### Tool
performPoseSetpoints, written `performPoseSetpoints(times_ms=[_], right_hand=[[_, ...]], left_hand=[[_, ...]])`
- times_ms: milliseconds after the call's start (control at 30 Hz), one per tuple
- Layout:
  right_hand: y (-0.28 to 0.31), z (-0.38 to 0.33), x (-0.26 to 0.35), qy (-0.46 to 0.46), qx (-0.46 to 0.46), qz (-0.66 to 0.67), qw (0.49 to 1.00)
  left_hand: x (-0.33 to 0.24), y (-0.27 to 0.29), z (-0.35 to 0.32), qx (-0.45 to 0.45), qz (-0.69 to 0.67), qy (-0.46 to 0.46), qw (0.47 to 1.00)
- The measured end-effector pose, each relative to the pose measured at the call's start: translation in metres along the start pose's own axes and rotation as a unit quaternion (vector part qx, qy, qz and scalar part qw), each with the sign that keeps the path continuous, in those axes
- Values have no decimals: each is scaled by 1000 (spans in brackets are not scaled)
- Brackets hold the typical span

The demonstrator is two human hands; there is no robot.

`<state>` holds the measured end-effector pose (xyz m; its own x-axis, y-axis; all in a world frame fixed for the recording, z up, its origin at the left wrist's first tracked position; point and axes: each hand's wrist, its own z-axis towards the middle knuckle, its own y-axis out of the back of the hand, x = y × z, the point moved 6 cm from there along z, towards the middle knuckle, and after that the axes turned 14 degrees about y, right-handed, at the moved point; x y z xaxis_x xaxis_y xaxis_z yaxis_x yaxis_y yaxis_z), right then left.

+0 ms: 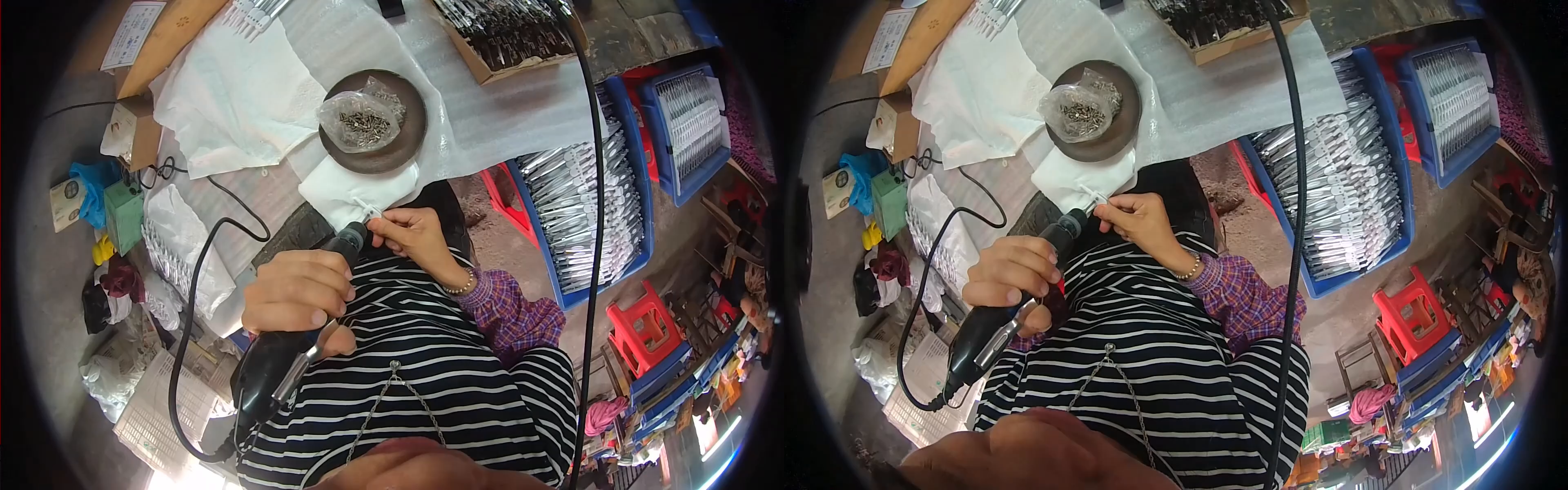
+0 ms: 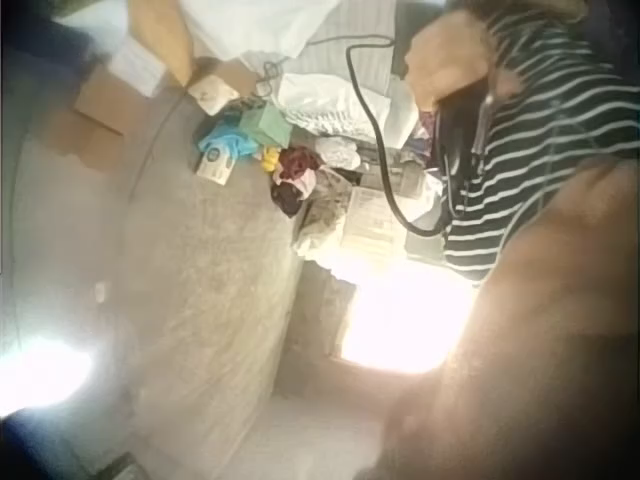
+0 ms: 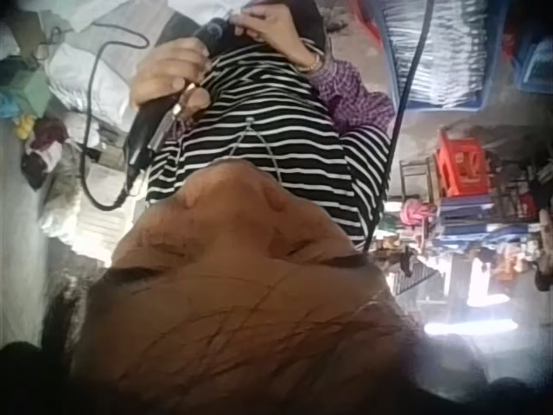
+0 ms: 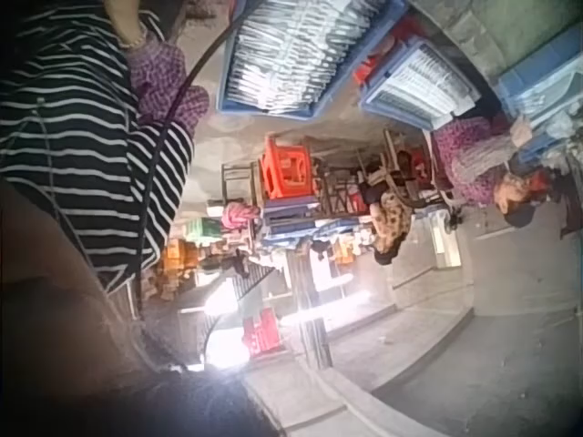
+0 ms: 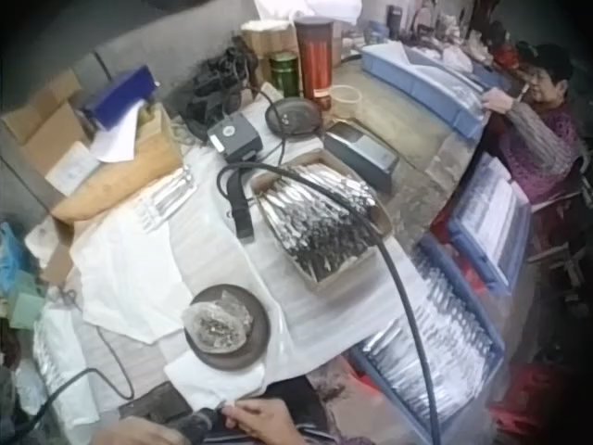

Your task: Assembling small electronic components using a handheld tool on a workshop production line.

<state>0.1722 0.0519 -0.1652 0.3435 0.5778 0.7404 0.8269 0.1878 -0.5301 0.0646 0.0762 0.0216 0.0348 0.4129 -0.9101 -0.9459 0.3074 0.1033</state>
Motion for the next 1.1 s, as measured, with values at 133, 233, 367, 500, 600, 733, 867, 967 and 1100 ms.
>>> performPoseSetpoints(times_ms=[133, 233, 367, 500, 600, 733, 867, 967, 1100], right_hand=[[-7, -1, -1, 0, 3, 20, 1000], [-6, -1, 0, -5, 2, 17, 1000], [-4, -3, -1, -3, -7, 9, 1000], [-4, -3, -3, 9, -14, 19, 1000], [-4, -2, 0, 17, -14, 2, 1000], [-6, -2, -1, 7, -2, 6, 1000], [-4, -2, -2, 12, -22, 18, 1000], [-5, -2, -1, 8, -18, 27, 999], [-4, -2, 3, 18, -26, 21, 999]], left_hand=[[-6, -9, 11, 70, 11, 20, 997], [-4, -20, 7, 22, -6, -8, 1000], [0, -21, 6, 8, -4, -10, 1000], [1, -21, 8, 2, 13, -9, 1000], [0, -20, 11, 15, 13, 0, 1000], [-2, -15, 12, 13, 12, 17, 1000], [2, -10, 3, 11, 29, 2, 1000], [0, -8, -2, 4, 32, 3, 999], [-3, -7, -4, 7, 37, 11, 999]])
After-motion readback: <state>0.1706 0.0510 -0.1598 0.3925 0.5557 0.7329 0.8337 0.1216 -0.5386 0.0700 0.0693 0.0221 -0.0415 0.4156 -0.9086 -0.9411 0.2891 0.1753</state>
